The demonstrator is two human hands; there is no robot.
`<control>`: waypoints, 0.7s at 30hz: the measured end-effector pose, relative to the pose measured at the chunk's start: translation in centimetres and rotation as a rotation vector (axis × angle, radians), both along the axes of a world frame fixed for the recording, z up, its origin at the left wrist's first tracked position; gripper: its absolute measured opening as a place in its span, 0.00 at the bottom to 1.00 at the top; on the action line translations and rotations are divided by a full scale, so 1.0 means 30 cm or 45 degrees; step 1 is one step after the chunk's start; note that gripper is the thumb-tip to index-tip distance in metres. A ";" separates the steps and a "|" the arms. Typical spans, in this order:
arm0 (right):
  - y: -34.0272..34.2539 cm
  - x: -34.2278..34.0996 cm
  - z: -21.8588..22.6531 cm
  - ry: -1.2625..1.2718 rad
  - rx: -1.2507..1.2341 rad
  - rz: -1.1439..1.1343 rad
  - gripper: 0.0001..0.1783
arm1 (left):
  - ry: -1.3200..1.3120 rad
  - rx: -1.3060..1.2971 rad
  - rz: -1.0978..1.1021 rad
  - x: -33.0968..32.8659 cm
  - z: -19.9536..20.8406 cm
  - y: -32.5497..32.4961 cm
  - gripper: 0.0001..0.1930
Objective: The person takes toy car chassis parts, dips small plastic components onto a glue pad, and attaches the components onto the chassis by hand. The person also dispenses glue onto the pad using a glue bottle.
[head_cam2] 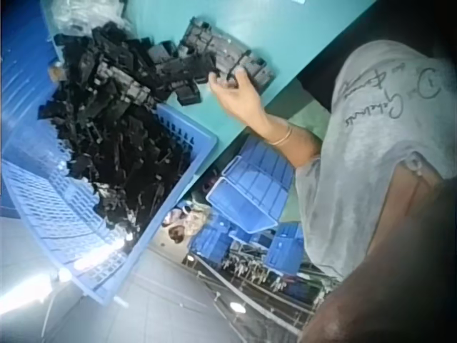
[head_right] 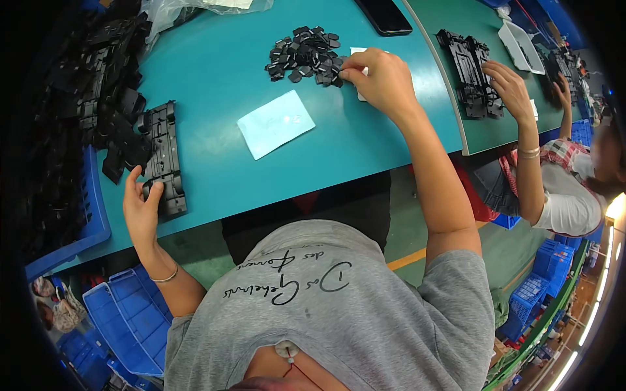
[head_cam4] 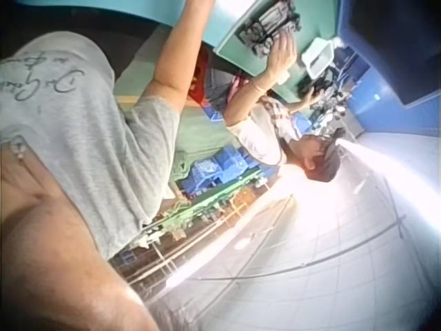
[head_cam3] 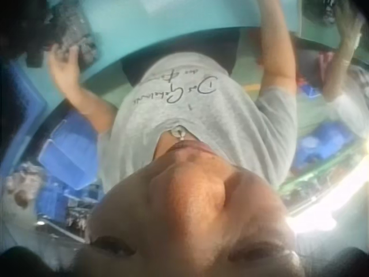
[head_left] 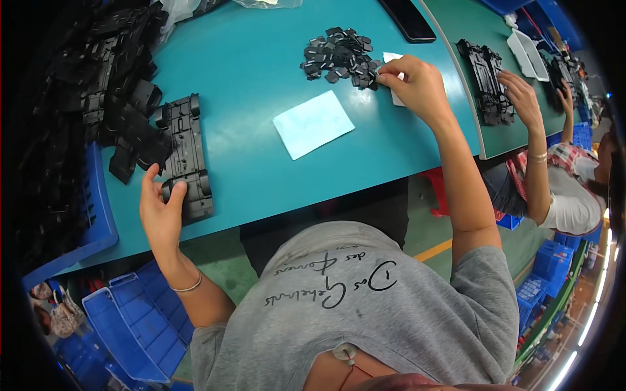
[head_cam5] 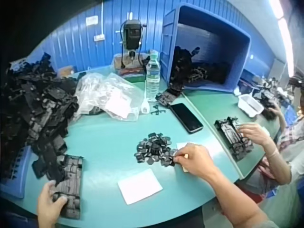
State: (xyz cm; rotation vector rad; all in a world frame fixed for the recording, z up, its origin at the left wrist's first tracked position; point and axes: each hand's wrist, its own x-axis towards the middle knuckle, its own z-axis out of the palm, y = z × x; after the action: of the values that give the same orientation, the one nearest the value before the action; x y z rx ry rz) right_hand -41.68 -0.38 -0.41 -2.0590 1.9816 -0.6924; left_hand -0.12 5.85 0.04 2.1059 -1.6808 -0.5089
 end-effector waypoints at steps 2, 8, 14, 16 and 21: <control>-0.002 0.003 0.003 -0.137 0.001 0.020 0.08 | 0.641 -0.072 0.130 0.037 -0.038 0.016 0.27; -0.001 0.030 0.004 -0.397 -0.051 0.072 0.05 | 1.309 -0.155 0.124 0.031 -0.044 0.066 0.28; -0.012 0.034 -0.021 -0.218 -0.178 0.107 0.06 | 1.629 -0.092 0.017 -0.016 -0.010 0.104 0.29; -0.014 0.032 -0.024 -0.161 -0.247 0.107 0.06 | 1.908 -0.111 -0.042 -0.010 -0.025 0.119 0.32; -0.015 0.026 -0.012 -0.223 -0.161 0.056 0.05 | 2.180 -0.047 -0.131 -0.052 -0.060 0.103 0.36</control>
State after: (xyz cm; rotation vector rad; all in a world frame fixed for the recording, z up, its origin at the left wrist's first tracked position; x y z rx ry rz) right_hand -40.91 -0.83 -0.76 -2.0263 1.8339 -0.9760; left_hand -1.67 8.93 -1.77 0.7564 -0.6528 -1.5996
